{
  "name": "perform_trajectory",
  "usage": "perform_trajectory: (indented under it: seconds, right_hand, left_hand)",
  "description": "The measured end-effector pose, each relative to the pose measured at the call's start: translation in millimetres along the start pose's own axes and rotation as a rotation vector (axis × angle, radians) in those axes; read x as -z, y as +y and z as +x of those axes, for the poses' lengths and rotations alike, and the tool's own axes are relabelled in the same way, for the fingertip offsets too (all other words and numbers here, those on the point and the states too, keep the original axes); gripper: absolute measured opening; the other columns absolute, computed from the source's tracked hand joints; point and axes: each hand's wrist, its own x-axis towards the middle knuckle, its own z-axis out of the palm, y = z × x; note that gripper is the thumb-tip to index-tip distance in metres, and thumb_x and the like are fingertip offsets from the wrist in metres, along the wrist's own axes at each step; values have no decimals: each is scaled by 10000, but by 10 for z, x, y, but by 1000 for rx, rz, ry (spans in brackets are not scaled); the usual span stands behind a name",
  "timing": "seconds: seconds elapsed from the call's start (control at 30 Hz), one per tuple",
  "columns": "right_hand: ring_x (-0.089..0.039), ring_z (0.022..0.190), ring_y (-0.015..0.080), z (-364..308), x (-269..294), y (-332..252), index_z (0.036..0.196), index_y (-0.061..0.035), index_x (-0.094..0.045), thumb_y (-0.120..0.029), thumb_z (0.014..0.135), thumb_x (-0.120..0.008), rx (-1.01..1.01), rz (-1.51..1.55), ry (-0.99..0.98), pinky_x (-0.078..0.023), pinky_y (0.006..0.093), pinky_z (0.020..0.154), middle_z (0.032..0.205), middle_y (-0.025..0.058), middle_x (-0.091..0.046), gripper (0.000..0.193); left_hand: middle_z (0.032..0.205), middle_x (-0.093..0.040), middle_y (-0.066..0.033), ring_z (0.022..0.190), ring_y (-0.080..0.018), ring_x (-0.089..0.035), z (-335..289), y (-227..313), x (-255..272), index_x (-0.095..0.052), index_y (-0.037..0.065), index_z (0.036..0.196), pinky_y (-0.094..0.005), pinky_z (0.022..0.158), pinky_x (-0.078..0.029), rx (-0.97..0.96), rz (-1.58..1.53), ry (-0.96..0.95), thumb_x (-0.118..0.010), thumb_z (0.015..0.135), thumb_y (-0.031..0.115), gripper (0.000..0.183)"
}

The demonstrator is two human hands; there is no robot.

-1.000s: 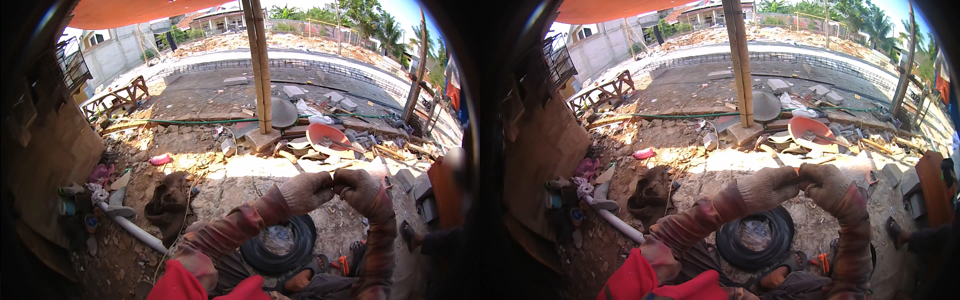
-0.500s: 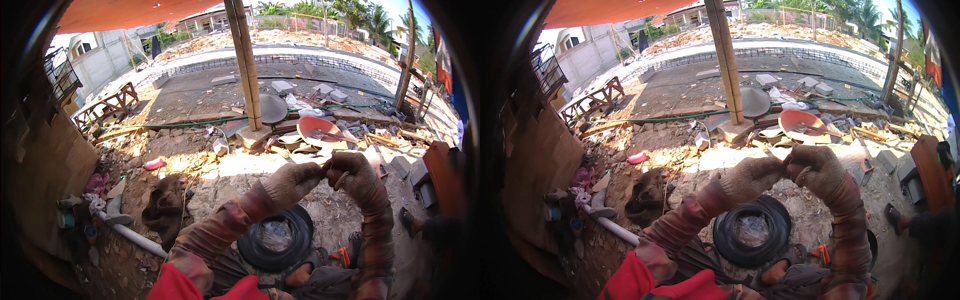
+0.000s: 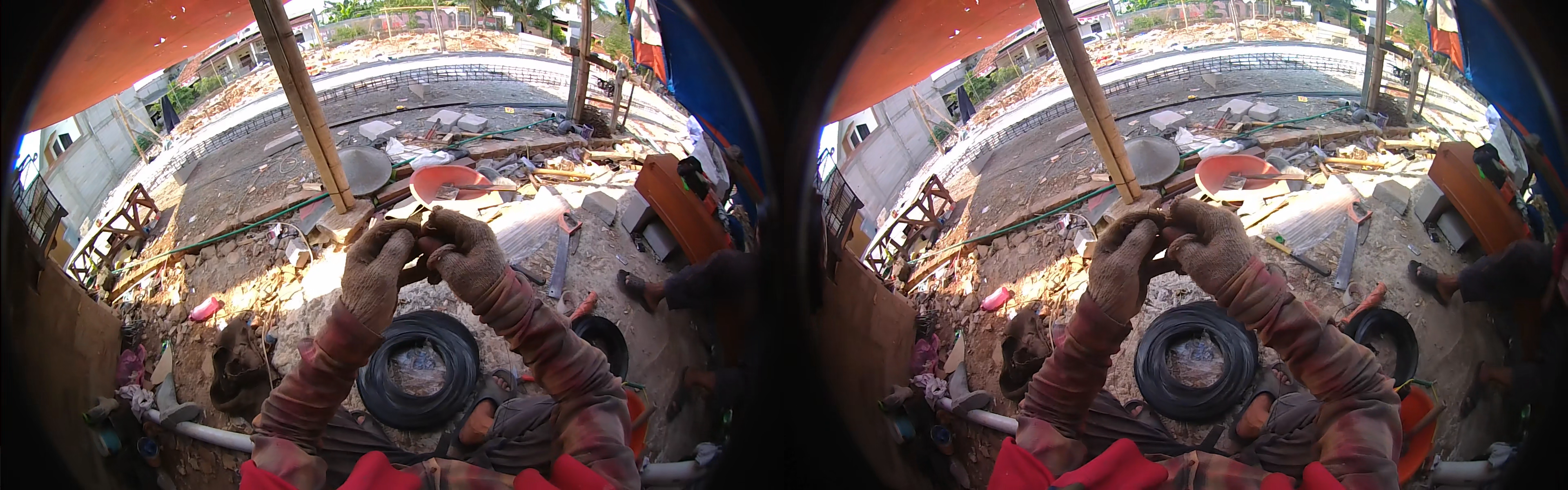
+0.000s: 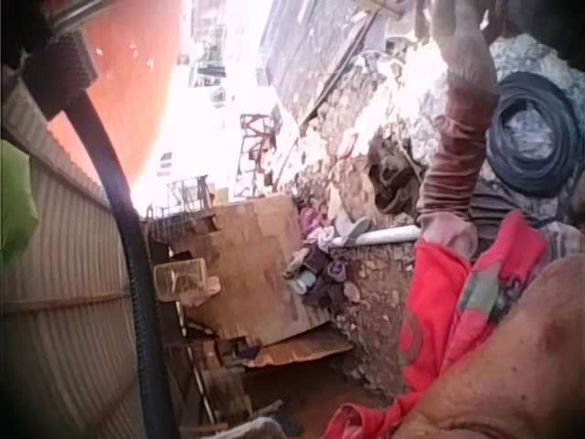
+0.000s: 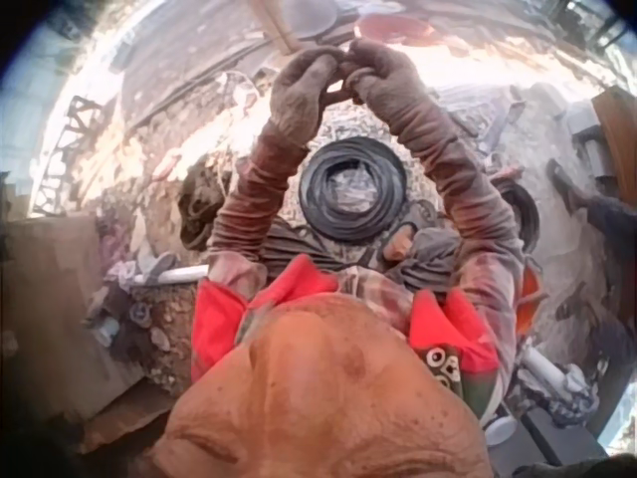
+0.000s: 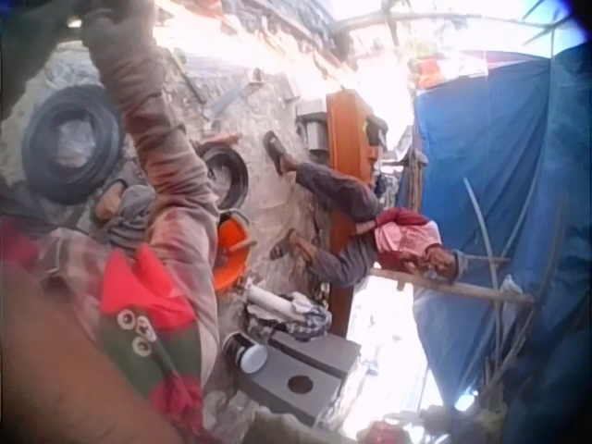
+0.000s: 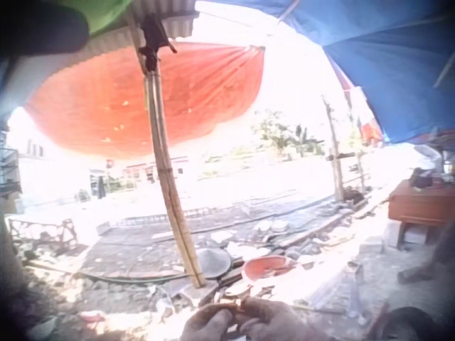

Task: The person prepares segments of black binding wire by pulling wire from a large coil, measuring it against a smaller guide coil, and cutting the wire with pliers while sitting on the ground.

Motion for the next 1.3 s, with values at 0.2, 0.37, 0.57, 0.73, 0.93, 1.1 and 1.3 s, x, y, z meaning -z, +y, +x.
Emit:
perform_trajectory:
  seconds: [0.2, 0.37, 0.57, 0.73, 0.93, 1.1, 1.3]
  right_hand:
    - [-610, 736, 86, 4, -42, -52, 1091, -7, -620, 19, 743, -533, -88, -57, -46, -492, 227, 566, 901, 64, -670, 359]
    - [-609, 718, 90, 13, -15, 75, 1134, -27, -618, 19, 754, -529, -118, -69, -43, -497, 229, 569, 914, 55, -672, 392]
    - [-614, 743, 103, -9, -85, 91, 1163, -50, -618, -2, 754, -569, -120, -73, -46, -513, 248, 610, 928, 58, -678, 415]
    - [-659, 802, 237, 2, -102, 366, 1151, -42, -592, -61, 731, -621, 155, -353, 38, -528, 332, 690, 961, 121, -670, 421]
    - [-638, 896, 246, 83, -228, 674, 1124, -57, -411, -83, 790, -615, 130, -128, -22, -505, 354, 743, 1009, 142, -609, 393]
    - [-595, 946, 201, 13, -423, 646, 1307, -113, -285, -71, 830, -614, -168, 317, -274, -484, 330, 802, 1069, 160, -579, 581]
    - [-565, 898, 177, -89, -605, 975, 1166, -8, -476, -164, 850, -629, -222, 260, -383, -478, 295, 712, 990, 117, -583, 384]
  left_hand:
    - [997, -630, -101, 877, -196, -645, -39, 0, -2, -584, 22, 1109, -359, 708, -583, 6, 36, -13, -472, 964, 108, 202]
    - [1014, -632, -86, 907, -172, -630, -44, -76, -34, -584, 22, 1121, -327, 716, -572, -24, 55, 2, -499, 956, 114, 207]
    - [997, -647, -76, 820, -117, -605, -42, -110, -2, -594, -2, 1096, -253, 707, -518, -123, 270, 52, -504, 951, 92, 195]
    - [1081, -626, -78, 995, -168, -596, -12, -210, 28, -594, 28, 1065, -289, 884, -482, -201, 174, 10, -490, 955, 69, 157]
    - [1153, -595, -117, 1144, -269, -558, 60, -76, 52, -554, 51, 1038, -435, 953, -476, -297, -360, 2, -420, 988, 151, 175]
    - [971, -596, -94, 966, -261, -609, 211, 114, 445, -540, 62, 1010, -439, 862, -504, -255, -538, 186, -448, 982, 197, 166]
    - [806, -549, -45, 683, -143, -499, 292, 200, 647, -549, 15, 944, -307, 634, -436, -197, -730, -46, -467, 974, 216, 219]
